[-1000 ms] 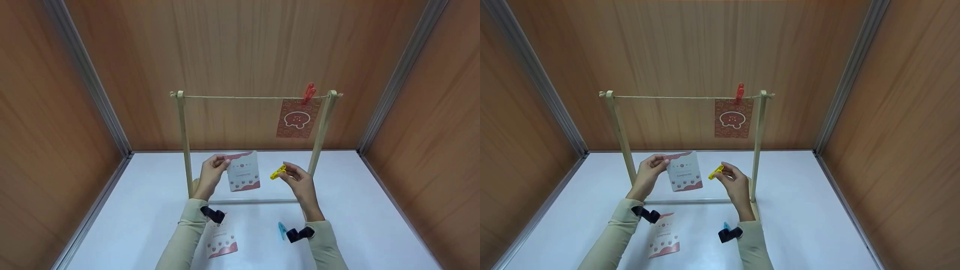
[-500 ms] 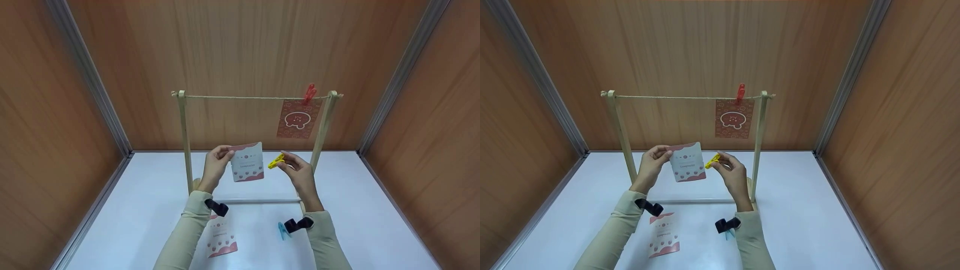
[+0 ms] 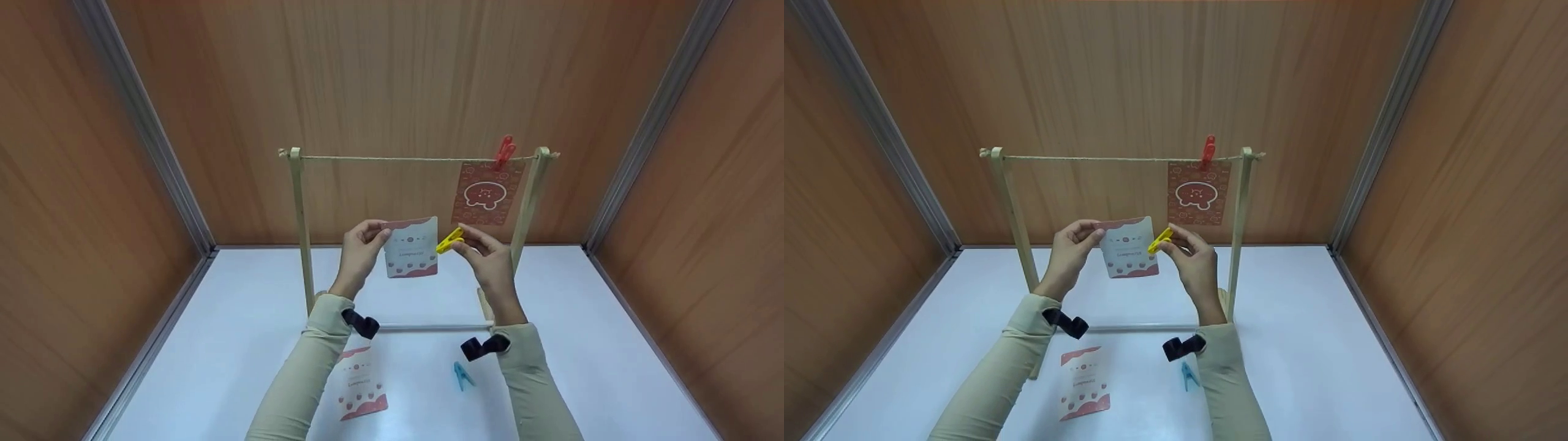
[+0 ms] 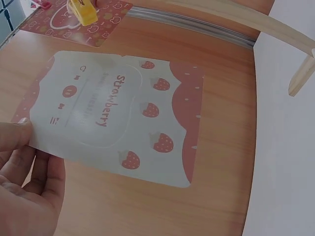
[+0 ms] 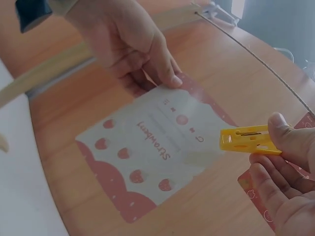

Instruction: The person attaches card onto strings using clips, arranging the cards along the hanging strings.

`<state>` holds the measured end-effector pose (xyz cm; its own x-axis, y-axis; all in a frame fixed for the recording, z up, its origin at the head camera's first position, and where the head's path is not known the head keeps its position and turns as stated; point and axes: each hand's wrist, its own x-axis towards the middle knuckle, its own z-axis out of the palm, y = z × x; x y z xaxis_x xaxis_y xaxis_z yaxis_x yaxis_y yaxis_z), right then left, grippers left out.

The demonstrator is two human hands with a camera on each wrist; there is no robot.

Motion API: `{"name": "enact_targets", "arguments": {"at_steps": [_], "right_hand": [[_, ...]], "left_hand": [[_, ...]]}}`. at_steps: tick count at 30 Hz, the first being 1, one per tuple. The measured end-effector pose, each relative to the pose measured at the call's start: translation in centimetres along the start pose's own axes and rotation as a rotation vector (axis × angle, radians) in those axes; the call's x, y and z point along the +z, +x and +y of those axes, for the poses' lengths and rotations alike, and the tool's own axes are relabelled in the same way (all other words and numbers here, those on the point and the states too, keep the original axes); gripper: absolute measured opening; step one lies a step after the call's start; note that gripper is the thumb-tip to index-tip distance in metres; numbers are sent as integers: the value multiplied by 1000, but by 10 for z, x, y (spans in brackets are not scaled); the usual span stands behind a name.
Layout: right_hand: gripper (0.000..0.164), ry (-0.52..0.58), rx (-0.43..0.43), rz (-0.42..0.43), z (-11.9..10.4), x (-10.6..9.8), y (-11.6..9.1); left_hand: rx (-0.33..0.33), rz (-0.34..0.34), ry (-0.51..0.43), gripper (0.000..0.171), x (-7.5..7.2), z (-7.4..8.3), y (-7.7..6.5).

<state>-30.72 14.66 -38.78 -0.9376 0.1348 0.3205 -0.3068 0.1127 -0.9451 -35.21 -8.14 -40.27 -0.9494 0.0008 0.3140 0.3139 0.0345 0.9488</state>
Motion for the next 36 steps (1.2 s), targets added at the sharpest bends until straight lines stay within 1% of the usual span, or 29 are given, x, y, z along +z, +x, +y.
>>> {"name": "enact_targets", "arguments": {"at_steps": [7, 18, 24, 31, 36], "right_hand": [[38, 0, -62, 0, -11, 0, 9], [38, -6, -164, 18, -28, 2, 23], [39, -6, -214, 27, -40, 4, 28], [37, -10, -245, 40, -52, 6, 34], [38, -33, -248, 45, -59, 6, 39]], "left_hand": [[10, -16, -17, 15, 5, 12, 6], [93, -38, -61, 17, 11, 31, 15], [148, -22, -61, 17, 14, 43, 21], [169, 7, -52, 16, 16, 52, 28], [186, 11, -65, 17, 18, 57, 32]]}}
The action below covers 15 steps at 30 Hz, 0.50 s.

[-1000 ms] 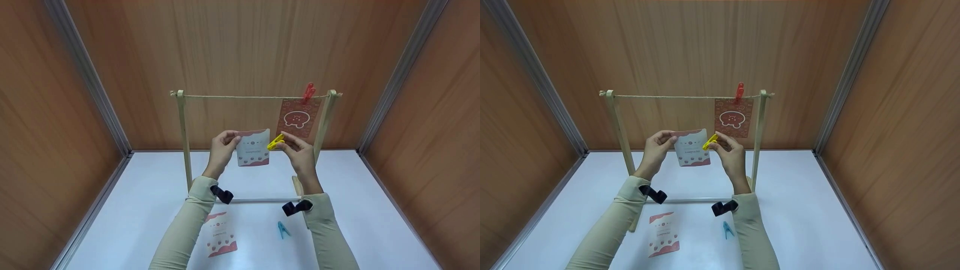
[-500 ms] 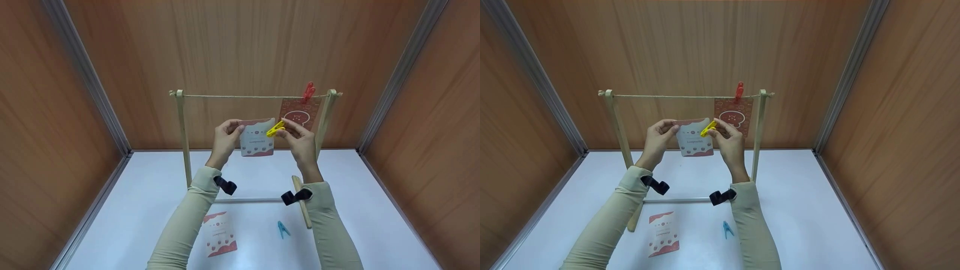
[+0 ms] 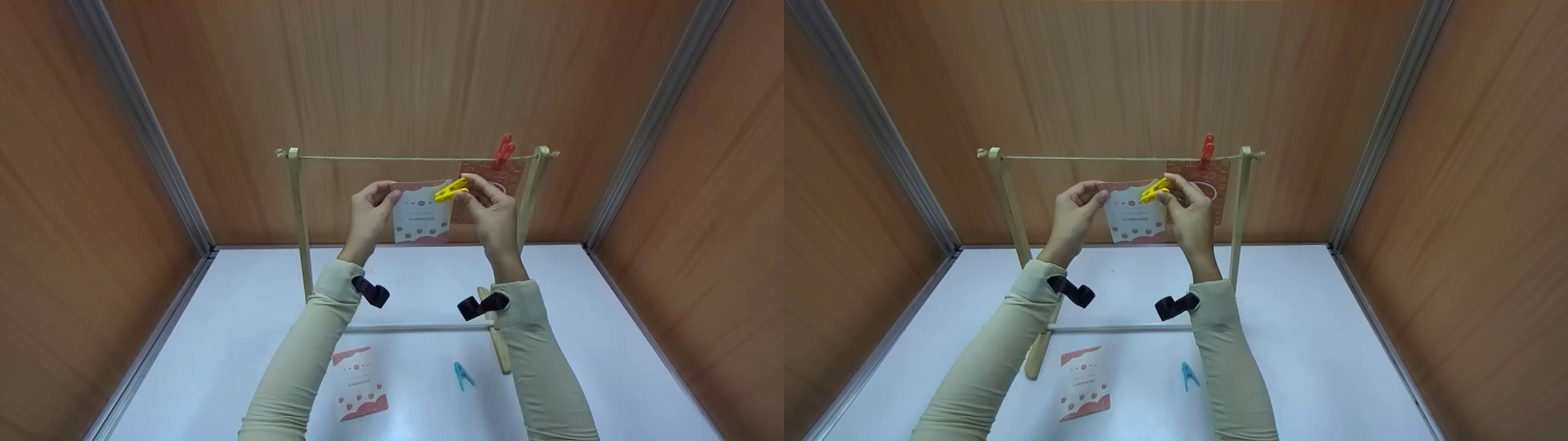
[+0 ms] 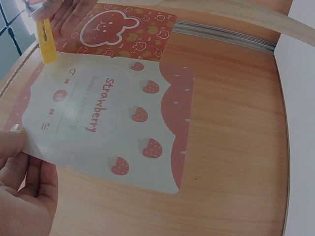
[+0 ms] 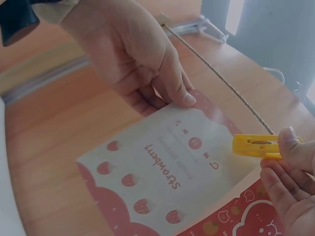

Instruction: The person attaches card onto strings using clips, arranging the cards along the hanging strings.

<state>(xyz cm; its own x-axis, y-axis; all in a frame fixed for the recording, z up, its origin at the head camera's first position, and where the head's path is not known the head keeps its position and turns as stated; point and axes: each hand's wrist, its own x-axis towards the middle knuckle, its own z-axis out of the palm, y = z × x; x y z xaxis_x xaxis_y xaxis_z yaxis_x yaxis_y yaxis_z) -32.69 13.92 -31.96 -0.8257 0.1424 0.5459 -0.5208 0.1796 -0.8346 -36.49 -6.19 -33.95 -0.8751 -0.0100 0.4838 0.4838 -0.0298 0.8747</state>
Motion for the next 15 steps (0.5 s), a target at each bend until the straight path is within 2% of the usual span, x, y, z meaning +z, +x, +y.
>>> {"name": "enact_targets", "arguments": {"at_steps": [8, 15], "right_hand": [[36, 3, -10, 10, -10, 4, 10], [33, 22, -29, 55, -17, 5, 16]], "left_hand": [[54, 19, 53, 18, 3, 11, 8], [85, 11, 56, 18, 5, 16, 12]]}}
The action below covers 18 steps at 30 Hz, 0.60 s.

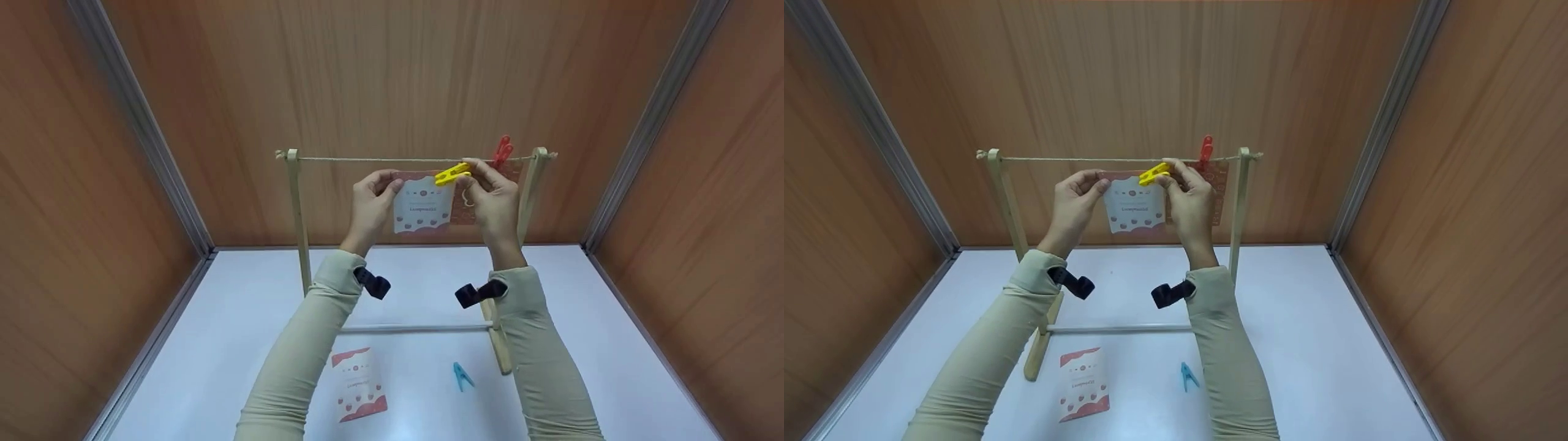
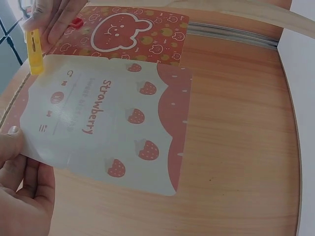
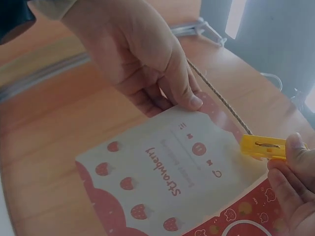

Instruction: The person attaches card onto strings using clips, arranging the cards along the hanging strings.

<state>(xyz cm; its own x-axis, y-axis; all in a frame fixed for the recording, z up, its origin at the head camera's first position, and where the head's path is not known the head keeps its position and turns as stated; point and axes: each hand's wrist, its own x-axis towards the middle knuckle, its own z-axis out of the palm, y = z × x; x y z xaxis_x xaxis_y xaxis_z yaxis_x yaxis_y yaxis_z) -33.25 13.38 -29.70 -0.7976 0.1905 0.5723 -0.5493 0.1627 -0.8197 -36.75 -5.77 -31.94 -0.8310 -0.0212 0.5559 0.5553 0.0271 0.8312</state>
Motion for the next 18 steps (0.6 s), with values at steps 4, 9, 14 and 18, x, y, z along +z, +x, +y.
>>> {"name": "enact_targets", "arguments": {"at_steps": [4, 9, 14, 18], "right_hand": [[32, 11, 0, 30, -2, 2, 3], [31, 15, -8, 76, -4, 6, 6], [30, 8, -31, 116, -8, 9, 8], [29, 15, -76, 134, -10, 10, 11]], "left_hand": [[7, 6, 7, 18, 0, 2, 2], [10, 14, 15, 18, 0, 4, 5], [0, 10, 26, 19, 1, 5, 7], [0, 10, 25, 19, 2, 6, 8]]}}
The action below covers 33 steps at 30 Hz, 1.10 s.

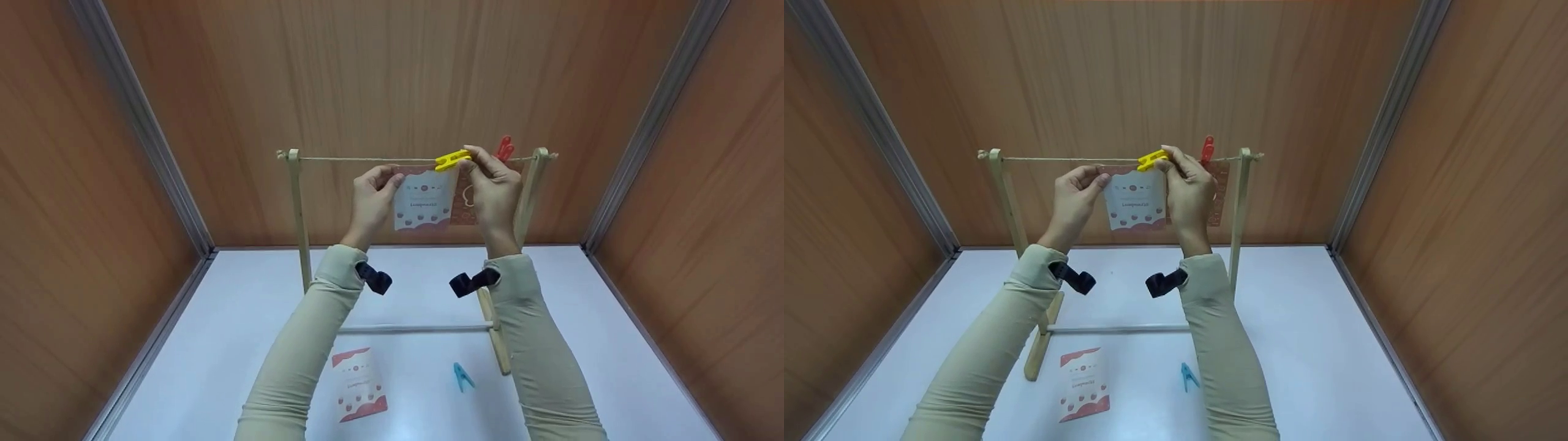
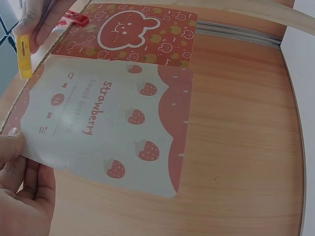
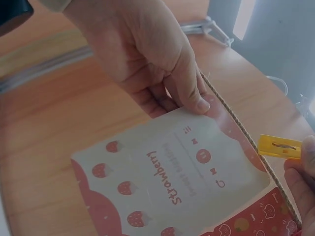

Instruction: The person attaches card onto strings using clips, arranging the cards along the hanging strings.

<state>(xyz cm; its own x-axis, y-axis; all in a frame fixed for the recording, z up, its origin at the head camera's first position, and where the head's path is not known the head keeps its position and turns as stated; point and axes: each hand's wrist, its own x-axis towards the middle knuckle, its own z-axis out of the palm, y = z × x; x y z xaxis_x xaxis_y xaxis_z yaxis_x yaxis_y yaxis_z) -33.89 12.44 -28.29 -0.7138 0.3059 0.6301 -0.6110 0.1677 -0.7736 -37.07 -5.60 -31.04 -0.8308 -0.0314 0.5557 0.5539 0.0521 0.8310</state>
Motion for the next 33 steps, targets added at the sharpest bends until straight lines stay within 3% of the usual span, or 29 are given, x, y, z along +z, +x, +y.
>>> {"name": "enact_targets", "arguments": {"at_steps": [7, 23, 27, 33], "right_hand": [[29, -5, -67, 21, -4, 3, 5], [29, -13, -76, 18, -5, 8, 11], [29, -59, -81, 19, -6, 10, 11], [29, -60, -84, -32, -7, 14, 11]], "left_hand": [[42, -3, -7, 16, 2, 1, 1], [46, -8, 7, 18, 0, 5, 2], [42, -6, 12, 18, 0, 5, 2], [17, -6, 19, 19, 0, 5, 1]]}}
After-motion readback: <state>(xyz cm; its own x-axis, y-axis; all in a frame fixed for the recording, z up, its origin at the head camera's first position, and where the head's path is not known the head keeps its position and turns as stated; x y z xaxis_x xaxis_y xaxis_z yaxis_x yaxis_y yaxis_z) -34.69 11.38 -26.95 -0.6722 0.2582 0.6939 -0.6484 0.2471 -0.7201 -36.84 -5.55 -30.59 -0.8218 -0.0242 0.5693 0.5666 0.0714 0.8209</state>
